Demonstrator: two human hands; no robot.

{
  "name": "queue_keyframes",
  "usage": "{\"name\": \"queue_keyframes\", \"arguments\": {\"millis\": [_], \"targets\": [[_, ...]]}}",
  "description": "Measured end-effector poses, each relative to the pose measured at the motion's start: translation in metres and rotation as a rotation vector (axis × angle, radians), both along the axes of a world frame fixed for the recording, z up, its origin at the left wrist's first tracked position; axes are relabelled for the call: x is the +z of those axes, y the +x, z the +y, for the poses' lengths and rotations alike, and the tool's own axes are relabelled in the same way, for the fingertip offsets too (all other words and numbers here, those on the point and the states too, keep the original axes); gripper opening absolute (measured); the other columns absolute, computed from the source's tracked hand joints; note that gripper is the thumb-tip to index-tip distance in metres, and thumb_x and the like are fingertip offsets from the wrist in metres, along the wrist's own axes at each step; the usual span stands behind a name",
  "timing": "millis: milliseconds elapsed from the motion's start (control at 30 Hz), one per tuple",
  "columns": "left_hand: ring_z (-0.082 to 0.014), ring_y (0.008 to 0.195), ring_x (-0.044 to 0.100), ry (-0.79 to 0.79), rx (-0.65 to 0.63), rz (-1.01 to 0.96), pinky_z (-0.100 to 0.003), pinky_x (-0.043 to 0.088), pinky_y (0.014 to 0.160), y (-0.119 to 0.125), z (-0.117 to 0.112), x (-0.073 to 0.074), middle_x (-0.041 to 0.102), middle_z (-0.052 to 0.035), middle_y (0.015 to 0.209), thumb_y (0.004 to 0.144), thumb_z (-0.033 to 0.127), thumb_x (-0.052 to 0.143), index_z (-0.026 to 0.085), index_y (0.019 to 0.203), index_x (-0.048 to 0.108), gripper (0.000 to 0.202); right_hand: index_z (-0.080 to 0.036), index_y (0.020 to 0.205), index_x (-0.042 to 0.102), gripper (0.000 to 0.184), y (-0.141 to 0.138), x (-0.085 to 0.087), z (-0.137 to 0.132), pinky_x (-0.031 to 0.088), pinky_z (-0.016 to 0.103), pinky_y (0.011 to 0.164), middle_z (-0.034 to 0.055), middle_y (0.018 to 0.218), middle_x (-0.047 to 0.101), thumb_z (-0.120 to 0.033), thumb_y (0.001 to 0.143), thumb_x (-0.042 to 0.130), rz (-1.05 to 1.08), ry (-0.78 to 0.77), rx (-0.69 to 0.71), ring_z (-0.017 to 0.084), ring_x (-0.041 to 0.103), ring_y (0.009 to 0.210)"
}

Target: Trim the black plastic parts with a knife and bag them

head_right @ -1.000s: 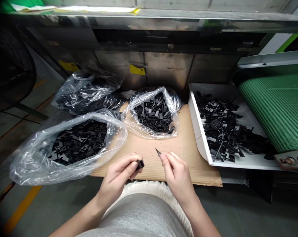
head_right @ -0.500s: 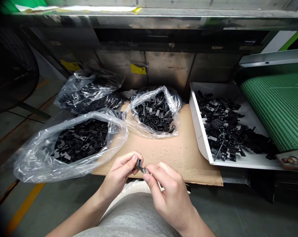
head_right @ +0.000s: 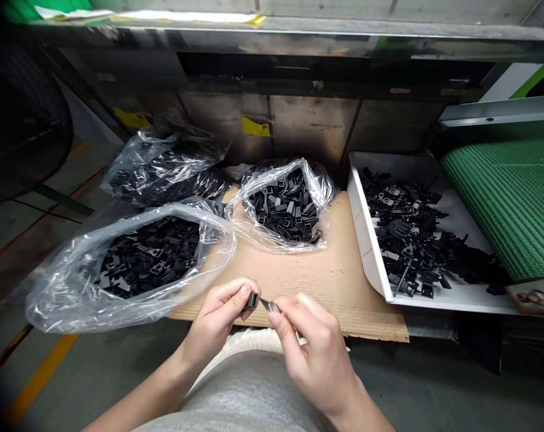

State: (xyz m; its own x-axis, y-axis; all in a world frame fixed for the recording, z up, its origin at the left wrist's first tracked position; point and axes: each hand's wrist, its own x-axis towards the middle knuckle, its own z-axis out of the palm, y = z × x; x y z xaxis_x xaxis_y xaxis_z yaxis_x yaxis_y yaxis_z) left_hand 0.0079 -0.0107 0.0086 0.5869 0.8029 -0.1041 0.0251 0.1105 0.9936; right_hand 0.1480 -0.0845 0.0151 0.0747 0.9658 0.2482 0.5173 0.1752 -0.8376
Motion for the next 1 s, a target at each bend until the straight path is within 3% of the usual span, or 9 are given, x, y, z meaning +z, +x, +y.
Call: {"name": "queue_keyframes", "arguments": {"millis": [200,367,567,733,867,1000], "targets": [[-0.0098,0.051,0.033,-0.007,-0.003,0.024,-0.023,0.028,0.049,-0.001,0.001,-0.001,0.036,0.0023,0.056,0.085,0.036,0.039,0.015,0.062,0.047,0.031,-0.017,0.078,0.059,0.018,-0.004,0.001,0.001,0.038,0.022,0.051,-0.0002,0.061,0.046,-0.018,0.084,0.042,0.003,-0.036,0.046,0.011,0.046,0.054],[-0.0096,0.049,0.033,-0.018,-0.047,0.028,-0.023,0.027,0.046,-0.001,-0.002,0.001,0.037,0.0023,0.055,0.084,0.037,0.041,0.015,0.065,0.051,0.030,-0.017,0.080,0.062,0.018,0.003,-0.012,0.010,0.040,0.023,0.051,0.0015,0.064,0.052,-0.021,0.084,0.044,-0.002,-0.057,-0.061,0.012,0.049,0.056],[-0.0095,0.050,0.031,-0.048,-0.026,0.021,-0.023,0.025,0.047,0.000,0.001,-0.003,0.036,0.0032,0.054,0.084,0.035,0.041,0.015,0.066,0.050,0.029,-0.017,0.082,0.062,0.018,0.009,-0.013,0.009,0.041,0.022,0.051,0.0021,0.069,0.055,-0.030,0.081,0.049,0.293,-0.154,-0.104,0.012,0.051,0.058],[-0.0093,0.050,0.031,-0.073,-0.054,0.003,-0.023,0.025,0.048,0.004,0.001,-0.003,0.035,0.0033,0.054,0.084,0.033,0.040,0.015,0.059,0.045,0.031,-0.019,0.086,0.061,0.018,0.003,-0.010,0.011,0.034,0.019,0.045,-0.0016,0.067,0.050,-0.033,0.075,0.058,0.618,-0.281,-0.085,0.008,0.042,0.052],[-0.0088,0.049,0.029,-0.118,-0.082,-0.025,-0.023,0.024,0.048,0.009,0.000,-0.003,0.034,0.0041,0.052,0.084,0.032,0.041,0.016,0.054,0.040,0.034,-0.016,0.074,0.060,0.017,-0.007,-0.015,0.016,0.028,0.020,0.043,-0.0041,0.056,0.042,-0.032,0.076,0.057,0.700,-0.233,-0.066,0.006,0.033,0.048],[-0.0080,0.047,0.025,-0.192,-0.086,-0.016,-0.022,0.022,0.046,0.013,0.000,-0.008,0.033,0.0047,0.052,0.083,0.034,0.041,0.016,0.055,0.039,0.033,-0.015,0.063,0.052,0.024,-0.012,-0.026,0.022,0.025,0.020,0.045,-0.0054,0.053,0.038,-0.034,0.078,0.054,0.774,-0.210,-0.150,0.006,0.030,0.048]]}}
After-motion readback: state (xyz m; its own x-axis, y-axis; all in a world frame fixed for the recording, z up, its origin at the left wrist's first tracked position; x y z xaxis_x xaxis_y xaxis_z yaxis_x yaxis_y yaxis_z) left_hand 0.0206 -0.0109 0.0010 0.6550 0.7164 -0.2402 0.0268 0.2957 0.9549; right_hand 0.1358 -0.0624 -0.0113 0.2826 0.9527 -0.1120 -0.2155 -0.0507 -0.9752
